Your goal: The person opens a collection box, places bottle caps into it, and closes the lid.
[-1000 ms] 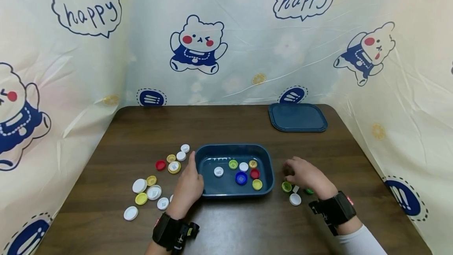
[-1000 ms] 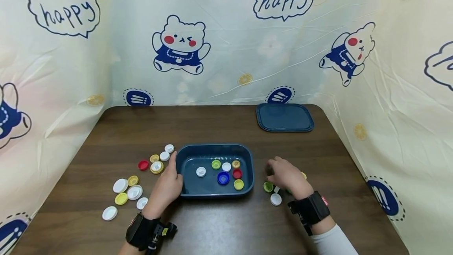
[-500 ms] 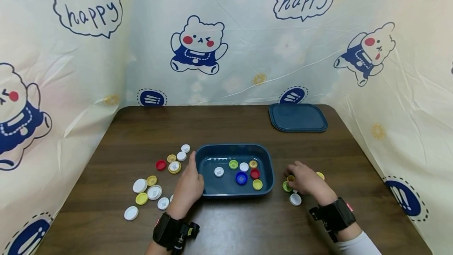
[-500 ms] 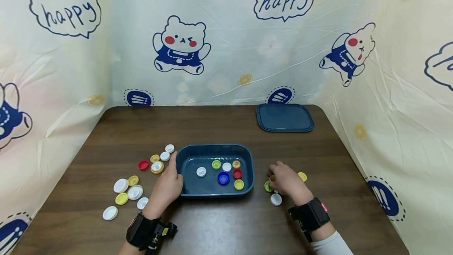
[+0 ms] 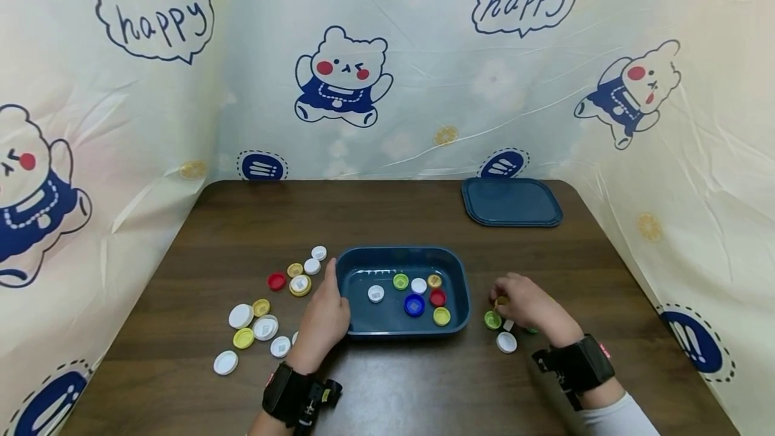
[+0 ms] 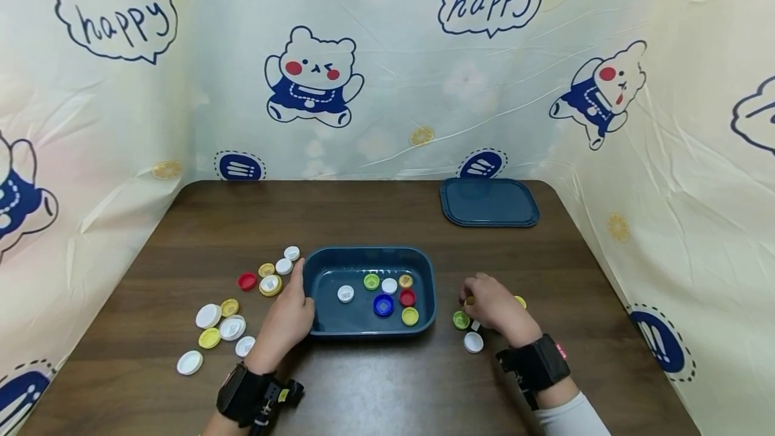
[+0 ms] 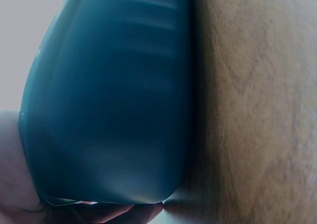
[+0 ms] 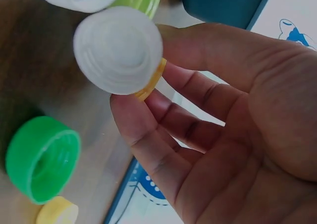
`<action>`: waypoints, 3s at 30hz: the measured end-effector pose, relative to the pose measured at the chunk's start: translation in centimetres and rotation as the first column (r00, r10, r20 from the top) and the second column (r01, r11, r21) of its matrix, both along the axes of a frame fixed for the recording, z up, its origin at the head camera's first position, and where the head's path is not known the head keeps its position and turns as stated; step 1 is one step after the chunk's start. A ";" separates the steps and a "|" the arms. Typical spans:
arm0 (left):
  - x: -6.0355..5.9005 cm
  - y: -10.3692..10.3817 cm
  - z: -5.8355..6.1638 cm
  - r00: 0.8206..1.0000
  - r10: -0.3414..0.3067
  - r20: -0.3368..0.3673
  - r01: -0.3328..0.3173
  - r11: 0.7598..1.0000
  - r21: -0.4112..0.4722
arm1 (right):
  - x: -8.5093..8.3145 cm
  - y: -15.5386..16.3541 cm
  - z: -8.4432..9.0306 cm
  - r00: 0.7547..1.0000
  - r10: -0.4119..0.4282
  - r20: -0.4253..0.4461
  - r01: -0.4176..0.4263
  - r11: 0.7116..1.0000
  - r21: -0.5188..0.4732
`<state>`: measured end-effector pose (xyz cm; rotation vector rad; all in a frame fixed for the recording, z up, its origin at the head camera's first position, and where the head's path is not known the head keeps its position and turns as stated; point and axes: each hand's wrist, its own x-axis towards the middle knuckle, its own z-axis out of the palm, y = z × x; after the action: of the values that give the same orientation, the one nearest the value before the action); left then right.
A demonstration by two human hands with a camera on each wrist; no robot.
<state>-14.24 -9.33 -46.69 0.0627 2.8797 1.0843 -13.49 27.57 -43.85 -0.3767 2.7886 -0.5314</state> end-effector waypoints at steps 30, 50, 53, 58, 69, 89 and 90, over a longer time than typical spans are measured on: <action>0.0 0.0 -0.3 1.000 -0.001 0.003 0.001 1.000 -0.006 | -5.4 -9.9 6.1 0.983 0.184 -0.027 -0.181 0.981 0.066; 0.1 -0.1 -0.1 1.000 -0.004 0.005 0.004 1.000 -0.005 | -5.7 -17.1 5.2 0.951 0.301 0.071 -0.308 0.943 0.126; 0.0 -0.1 0.0 1.000 -0.004 0.014 0.004 1.000 -0.007 | -5.6 -17.5 4.9 0.948 0.307 0.085 -0.316 0.940 0.127; 0.0 -0.1 0.0 1.000 -0.001 0.024 0.001 1.000 -0.009 | -5.6 -17.8 4.5 0.942 0.329 0.072 -0.336 0.933 0.130; 0.0 0.0 0.2 1.000 0.001 0.026 -0.002 1.000 0.008 | -5.7 -16.8 5.2 0.959 0.283 -0.003 -0.280 0.953 0.117; 0.0 0.0 0.2 1.000 -0.001 0.002 0.001 1.000 -0.010 | -5.2 -12.0 7.0 0.982 0.181 -0.051 -0.176 0.981 0.082; 0.0 0.0 0.2 1.000 -0.002 0.003 0.002 1.000 -0.011 | -5.2 -11.6 7.1 0.983 0.174 -0.052 -0.170 0.982 0.076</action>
<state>-14.24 -9.32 -46.49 0.0638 2.8815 1.0678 -18.65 15.92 -36.74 -0.6205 2.7866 -0.3850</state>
